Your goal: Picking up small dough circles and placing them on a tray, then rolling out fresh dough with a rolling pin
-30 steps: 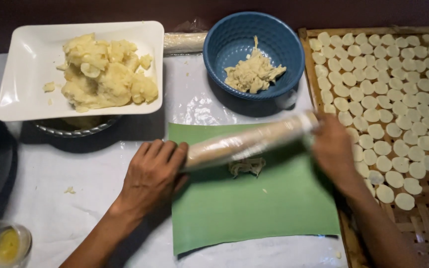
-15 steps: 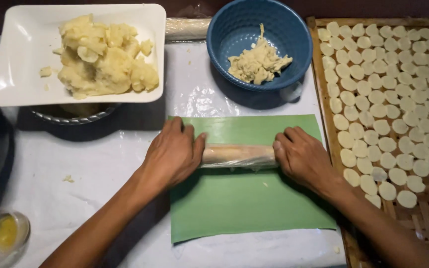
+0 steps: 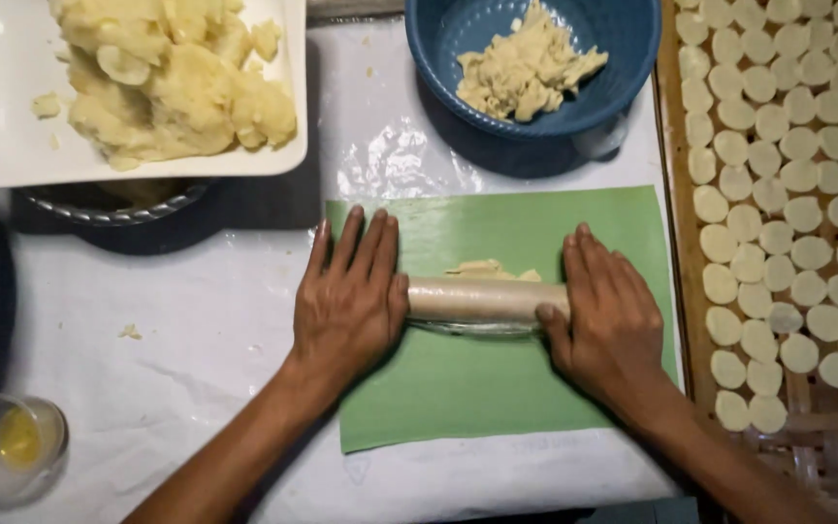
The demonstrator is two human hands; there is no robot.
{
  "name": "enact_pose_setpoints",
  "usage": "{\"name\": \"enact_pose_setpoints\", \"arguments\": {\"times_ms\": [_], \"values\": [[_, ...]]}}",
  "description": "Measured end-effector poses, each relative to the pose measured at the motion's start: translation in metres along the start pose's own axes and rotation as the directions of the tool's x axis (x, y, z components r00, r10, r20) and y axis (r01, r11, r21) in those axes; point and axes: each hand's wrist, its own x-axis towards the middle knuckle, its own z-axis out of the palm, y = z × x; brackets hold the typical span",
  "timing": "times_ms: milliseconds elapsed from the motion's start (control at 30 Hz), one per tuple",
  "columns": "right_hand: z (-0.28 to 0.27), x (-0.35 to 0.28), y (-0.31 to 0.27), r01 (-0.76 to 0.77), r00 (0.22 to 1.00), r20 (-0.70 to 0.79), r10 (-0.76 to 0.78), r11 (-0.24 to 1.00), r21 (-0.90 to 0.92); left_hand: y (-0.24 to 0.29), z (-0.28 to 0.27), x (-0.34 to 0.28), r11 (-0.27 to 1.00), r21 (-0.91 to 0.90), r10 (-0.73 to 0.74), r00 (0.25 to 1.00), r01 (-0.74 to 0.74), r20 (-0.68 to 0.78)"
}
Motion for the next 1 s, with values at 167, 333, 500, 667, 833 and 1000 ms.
{"name": "enact_pose_setpoints", "arguments": {"times_ms": [167,333,500,667,833,1000], "values": [[-0.016,-0.015,-0.015,0.020,1.000,0.011,-0.020,1.000,0.012,0.016,-0.014,-0.026,0.999,-0.030,-0.021,1.000,0.021,0.008],[-0.017,0.038,0.003,-0.119,0.936,0.339,0.096,0.992,0.048,-0.001,-0.002,0.017,0.991,-0.008,-0.128,0.982,0.131,0.135],[0.024,0.063,0.037,-0.267,0.894,0.412,0.177,0.948,0.172,-0.026,0.019,0.070,0.918,-0.088,-0.275,0.781,0.386,0.561],[0.017,0.051,0.022,-0.156,0.965,0.231,0.126,0.981,0.115,-0.018,0.014,0.055,0.977,-0.110,-0.140,0.938,0.183,0.318],[-0.002,-0.002,-0.009,-0.025,0.997,0.073,0.025,1.000,0.001,0.008,-0.001,-0.005,0.996,-0.065,-0.058,0.994,0.064,0.095],[-0.013,0.006,-0.007,-0.007,0.986,0.169,-0.002,0.999,0.054,0.011,-0.007,-0.007,0.990,-0.081,-0.102,0.981,0.117,0.164]]}}
